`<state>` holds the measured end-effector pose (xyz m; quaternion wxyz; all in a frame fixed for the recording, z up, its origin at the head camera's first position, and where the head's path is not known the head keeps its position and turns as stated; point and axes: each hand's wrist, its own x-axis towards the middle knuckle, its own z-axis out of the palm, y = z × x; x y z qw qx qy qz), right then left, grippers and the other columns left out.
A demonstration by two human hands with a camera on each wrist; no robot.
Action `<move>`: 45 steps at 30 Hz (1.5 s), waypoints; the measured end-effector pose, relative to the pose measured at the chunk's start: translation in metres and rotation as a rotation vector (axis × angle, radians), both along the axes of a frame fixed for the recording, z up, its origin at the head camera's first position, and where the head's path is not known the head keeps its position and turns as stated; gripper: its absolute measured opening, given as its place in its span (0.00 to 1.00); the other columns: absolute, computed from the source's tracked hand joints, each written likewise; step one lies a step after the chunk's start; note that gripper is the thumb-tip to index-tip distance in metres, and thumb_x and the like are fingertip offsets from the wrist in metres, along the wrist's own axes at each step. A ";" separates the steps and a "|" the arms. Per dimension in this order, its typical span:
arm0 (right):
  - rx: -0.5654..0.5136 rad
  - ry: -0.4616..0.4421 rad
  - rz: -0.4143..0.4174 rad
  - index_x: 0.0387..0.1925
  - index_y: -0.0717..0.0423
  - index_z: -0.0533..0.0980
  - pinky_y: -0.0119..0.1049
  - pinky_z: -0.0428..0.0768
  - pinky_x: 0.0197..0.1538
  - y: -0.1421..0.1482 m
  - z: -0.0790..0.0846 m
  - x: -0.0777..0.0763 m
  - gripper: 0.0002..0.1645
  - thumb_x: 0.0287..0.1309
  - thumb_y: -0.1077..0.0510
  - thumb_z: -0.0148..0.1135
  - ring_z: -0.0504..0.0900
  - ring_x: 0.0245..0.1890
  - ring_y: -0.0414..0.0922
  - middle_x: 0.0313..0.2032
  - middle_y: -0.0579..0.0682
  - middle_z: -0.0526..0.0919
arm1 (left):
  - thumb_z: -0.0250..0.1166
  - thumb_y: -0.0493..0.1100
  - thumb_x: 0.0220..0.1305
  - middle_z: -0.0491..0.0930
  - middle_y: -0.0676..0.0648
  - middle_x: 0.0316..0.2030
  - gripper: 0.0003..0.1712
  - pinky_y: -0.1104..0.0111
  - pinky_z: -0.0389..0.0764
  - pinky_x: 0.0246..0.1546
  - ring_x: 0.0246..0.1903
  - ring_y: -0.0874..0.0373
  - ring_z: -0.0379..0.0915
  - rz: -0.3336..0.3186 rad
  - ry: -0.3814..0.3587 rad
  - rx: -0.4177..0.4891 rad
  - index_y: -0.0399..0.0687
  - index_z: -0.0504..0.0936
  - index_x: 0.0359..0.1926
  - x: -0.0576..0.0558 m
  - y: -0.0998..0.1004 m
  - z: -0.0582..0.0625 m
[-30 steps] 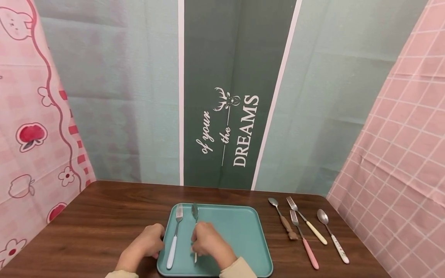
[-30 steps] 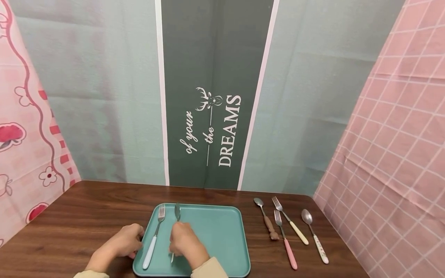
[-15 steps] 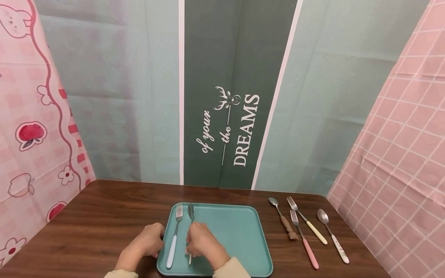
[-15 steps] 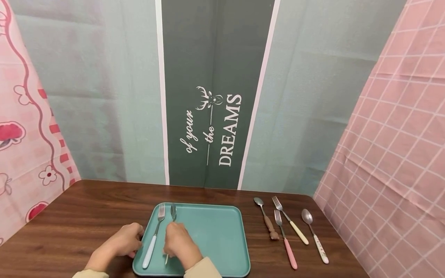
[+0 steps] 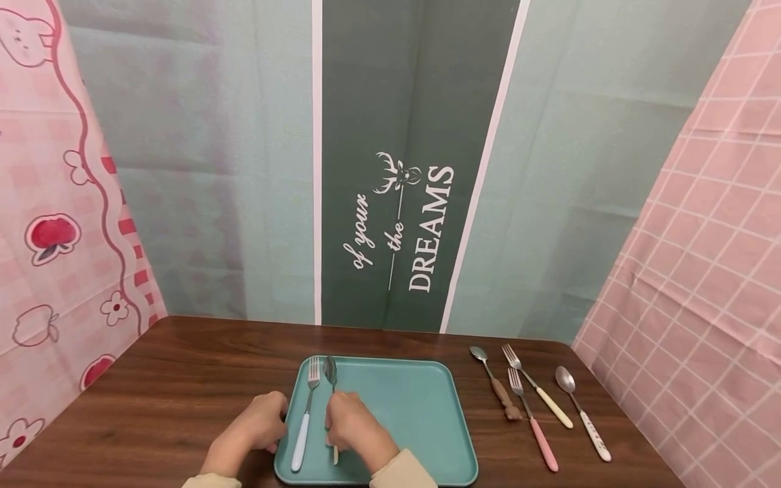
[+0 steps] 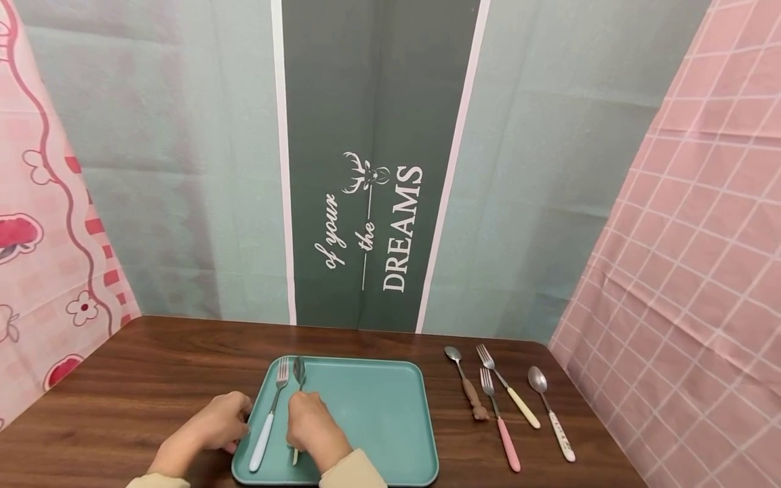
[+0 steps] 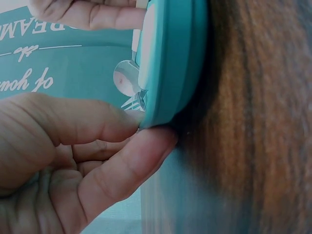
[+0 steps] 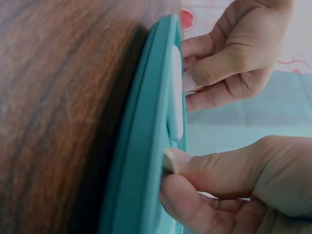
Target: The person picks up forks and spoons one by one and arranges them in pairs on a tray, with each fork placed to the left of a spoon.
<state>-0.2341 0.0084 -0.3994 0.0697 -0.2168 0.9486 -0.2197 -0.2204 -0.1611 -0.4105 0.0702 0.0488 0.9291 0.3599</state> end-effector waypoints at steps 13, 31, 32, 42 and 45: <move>-0.001 0.020 -0.008 0.14 0.56 0.75 0.26 0.70 0.18 0.000 -0.005 0.001 0.16 0.28 0.68 0.77 0.68 0.19 0.39 0.15 0.44 0.71 | 0.55 0.23 0.42 0.70 0.44 0.18 0.08 0.69 0.77 0.12 0.12 0.58 0.72 0.001 -0.007 -0.011 0.34 0.76 0.24 -0.001 0.001 0.000; 0.033 0.085 -0.038 0.13 0.56 0.74 0.25 0.71 0.19 -0.006 -0.007 0.004 0.17 0.24 0.69 0.77 0.69 0.17 0.41 0.13 0.44 0.69 | 0.55 0.23 0.44 0.71 0.44 0.19 0.07 0.69 0.78 0.13 0.13 0.58 0.73 0.003 -0.036 -0.013 0.31 0.76 0.28 -0.001 0.001 0.001; 0.041 0.091 -0.040 0.13 0.56 0.74 0.25 0.71 0.20 -0.006 -0.007 0.004 0.17 0.23 0.69 0.77 0.69 0.18 0.41 0.13 0.44 0.70 | 0.56 0.23 0.44 0.71 0.44 0.20 0.07 0.69 0.78 0.13 0.13 0.58 0.73 0.004 -0.041 -0.011 0.30 0.76 0.28 -0.002 0.001 0.001; 0.029 0.075 -0.052 0.10 0.57 0.71 0.26 0.70 0.17 -0.007 -0.007 0.005 0.18 0.25 0.69 0.76 0.67 0.15 0.40 0.12 0.45 0.68 | 0.55 0.23 0.44 0.71 0.43 0.20 0.08 0.68 0.79 0.14 0.14 0.58 0.73 0.000 -0.064 -0.005 0.29 0.76 0.30 -0.003 0.000 0.001; 0.017 0.074 -0.047 0.08 0.56 0.69 0.27 0.68 0.15 -0.007 -0.008 0.006 0.20 0.26 0.69 0.76 0.66 0.12 0.40 0.09 0.45 0.67 | 0.56 0.23 0.44 0.71 0.43 0.21 0.08 0.68 0.79 0.14 0.14 0.57 0.73 0.003 -0.069 0.000 0.29 0.76 0.30 -0.003 0.000 0.001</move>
